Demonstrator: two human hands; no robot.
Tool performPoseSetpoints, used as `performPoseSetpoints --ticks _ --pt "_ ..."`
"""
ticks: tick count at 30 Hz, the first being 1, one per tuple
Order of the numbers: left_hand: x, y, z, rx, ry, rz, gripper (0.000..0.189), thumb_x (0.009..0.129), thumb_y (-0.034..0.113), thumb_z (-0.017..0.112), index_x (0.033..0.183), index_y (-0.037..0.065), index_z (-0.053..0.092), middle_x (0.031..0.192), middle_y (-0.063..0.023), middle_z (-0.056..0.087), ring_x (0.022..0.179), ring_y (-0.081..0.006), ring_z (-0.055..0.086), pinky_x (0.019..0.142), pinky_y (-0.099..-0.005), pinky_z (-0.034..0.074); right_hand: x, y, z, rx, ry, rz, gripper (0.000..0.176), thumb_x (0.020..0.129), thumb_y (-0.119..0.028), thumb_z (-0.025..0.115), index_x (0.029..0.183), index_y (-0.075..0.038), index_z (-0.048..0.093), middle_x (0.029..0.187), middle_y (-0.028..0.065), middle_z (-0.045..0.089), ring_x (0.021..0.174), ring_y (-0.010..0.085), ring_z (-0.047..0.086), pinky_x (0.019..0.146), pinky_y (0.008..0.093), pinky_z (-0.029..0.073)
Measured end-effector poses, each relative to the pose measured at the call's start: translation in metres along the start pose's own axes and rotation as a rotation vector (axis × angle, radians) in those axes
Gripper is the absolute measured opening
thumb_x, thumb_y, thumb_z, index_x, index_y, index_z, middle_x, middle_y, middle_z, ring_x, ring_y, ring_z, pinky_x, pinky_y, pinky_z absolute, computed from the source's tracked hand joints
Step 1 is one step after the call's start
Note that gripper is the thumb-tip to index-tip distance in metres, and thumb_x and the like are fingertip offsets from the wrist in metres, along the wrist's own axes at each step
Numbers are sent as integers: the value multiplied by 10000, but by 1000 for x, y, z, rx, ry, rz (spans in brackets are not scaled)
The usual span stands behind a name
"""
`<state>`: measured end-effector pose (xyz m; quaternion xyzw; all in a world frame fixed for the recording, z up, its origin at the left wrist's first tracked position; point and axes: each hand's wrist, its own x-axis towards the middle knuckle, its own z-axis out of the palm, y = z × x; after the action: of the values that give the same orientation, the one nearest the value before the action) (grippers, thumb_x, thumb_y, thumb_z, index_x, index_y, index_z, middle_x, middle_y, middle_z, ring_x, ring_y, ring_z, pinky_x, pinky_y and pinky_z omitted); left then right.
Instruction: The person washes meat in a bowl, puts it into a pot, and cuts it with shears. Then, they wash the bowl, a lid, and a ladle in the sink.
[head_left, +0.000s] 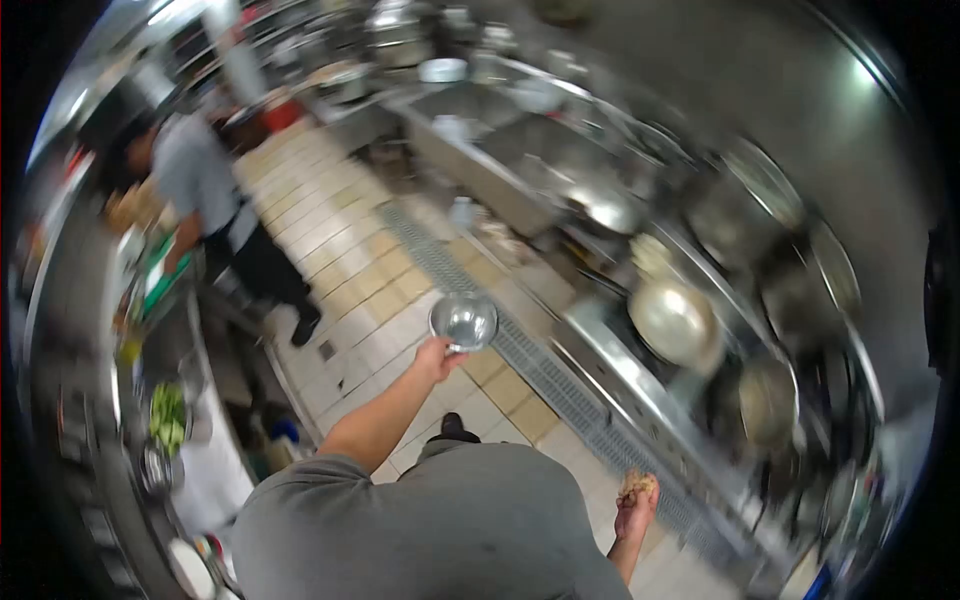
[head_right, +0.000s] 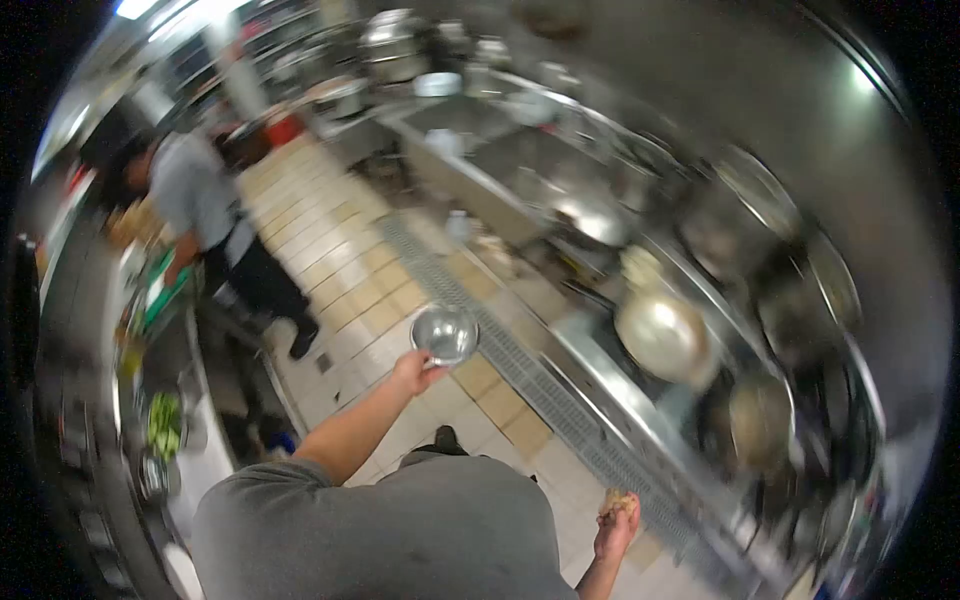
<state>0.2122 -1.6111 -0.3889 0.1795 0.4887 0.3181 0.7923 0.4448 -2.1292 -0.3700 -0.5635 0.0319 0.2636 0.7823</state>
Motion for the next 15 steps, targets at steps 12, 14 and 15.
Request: performPoseSetpoints --ticks 12,14,15 --pt "-128 161 -385 -625 773 652 247 945 67 574 1182 34 515 1164 -143 594 981 -312 649 790 -471 613 86 51 478 -216 -783 391 459 949 -185 555 1400 -232 485 1272 36 598 952 181 599 667 308 498" --pt "-148 163 -416 -793 891 825 215 947 66 574 1155 31 531 1149 -142 607 1008 -312 646 798 -484 608 97 61 525 -251 -869 417 469 949 -182 553 1409 -219 469 1277 54 607 964 184 616 665 325 519" --pt "-153 194 -408 -833 983 910 196 949 67 574 1138 28 541 1139 -143 615 1018 -312 645 802 -488 607 110 59 555 -251 -870 442 474 949 -180 552 1413 -213 461 1279 62 612 969 186 625 664 334 530"
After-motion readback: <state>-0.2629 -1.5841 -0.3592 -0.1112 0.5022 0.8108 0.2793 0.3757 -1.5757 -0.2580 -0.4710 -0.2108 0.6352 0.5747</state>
